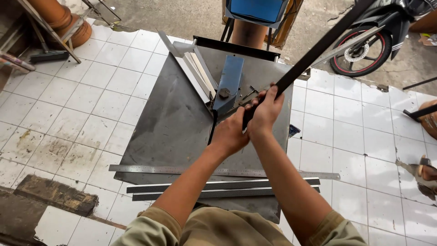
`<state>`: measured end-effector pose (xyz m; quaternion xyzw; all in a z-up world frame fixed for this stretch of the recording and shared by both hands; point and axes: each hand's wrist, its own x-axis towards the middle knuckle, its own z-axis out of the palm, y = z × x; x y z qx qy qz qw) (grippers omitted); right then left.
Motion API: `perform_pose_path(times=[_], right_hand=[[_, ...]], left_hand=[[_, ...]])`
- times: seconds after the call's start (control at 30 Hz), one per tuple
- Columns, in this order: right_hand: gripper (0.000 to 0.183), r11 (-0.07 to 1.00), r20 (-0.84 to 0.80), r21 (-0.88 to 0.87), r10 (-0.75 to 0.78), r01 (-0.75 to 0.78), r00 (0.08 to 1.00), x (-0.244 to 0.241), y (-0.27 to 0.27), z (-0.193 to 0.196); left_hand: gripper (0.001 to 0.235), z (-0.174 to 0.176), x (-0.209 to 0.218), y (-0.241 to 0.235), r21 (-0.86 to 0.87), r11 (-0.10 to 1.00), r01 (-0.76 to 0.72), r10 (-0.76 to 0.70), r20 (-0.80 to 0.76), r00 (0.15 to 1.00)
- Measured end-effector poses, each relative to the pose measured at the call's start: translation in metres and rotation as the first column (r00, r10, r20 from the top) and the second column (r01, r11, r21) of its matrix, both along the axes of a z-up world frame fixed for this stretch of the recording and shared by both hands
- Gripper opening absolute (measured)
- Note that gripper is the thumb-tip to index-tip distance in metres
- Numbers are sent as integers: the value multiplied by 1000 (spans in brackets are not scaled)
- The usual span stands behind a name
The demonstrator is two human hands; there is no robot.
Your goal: Measuring and aligning frame pieces on a miter cutting station for precise cutting.
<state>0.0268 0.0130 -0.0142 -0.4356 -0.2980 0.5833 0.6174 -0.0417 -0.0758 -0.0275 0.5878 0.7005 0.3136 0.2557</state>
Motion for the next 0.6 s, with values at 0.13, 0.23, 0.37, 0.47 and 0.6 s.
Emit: perform_pose_path(times=[0.13, 0.23, 0.37, 0.47, 0.6], right_hand=[[36, 998, 29, -25, 64, -64, 997, 29, -9, -29], [37, 987, 82, -69, 148, -143, 986, 43, -11, -53], [43, 959, 137, -208, 225, -194, 965, 45, -28, -66], [51, 937, 153, -283, 254, -204, 955, 31, -32, -66], [59, 916, 193, -371, 236, -152, 952, 6, -13, -117]], left_hand=[[45, -8, 14, -12, -117, 993, 5, -16, -89, 996], [44, -16, 13, -25, -144, 988, 54, -68, -97, 993], [44, -28, 4, -38, -252, 962, 109, -128, -59, 990], [37, -55, -26, -36, -303, 939, 164, -168, 13, 986], [30, -89, -91, -40, -386, 888, 250, -210, 145, 967]])
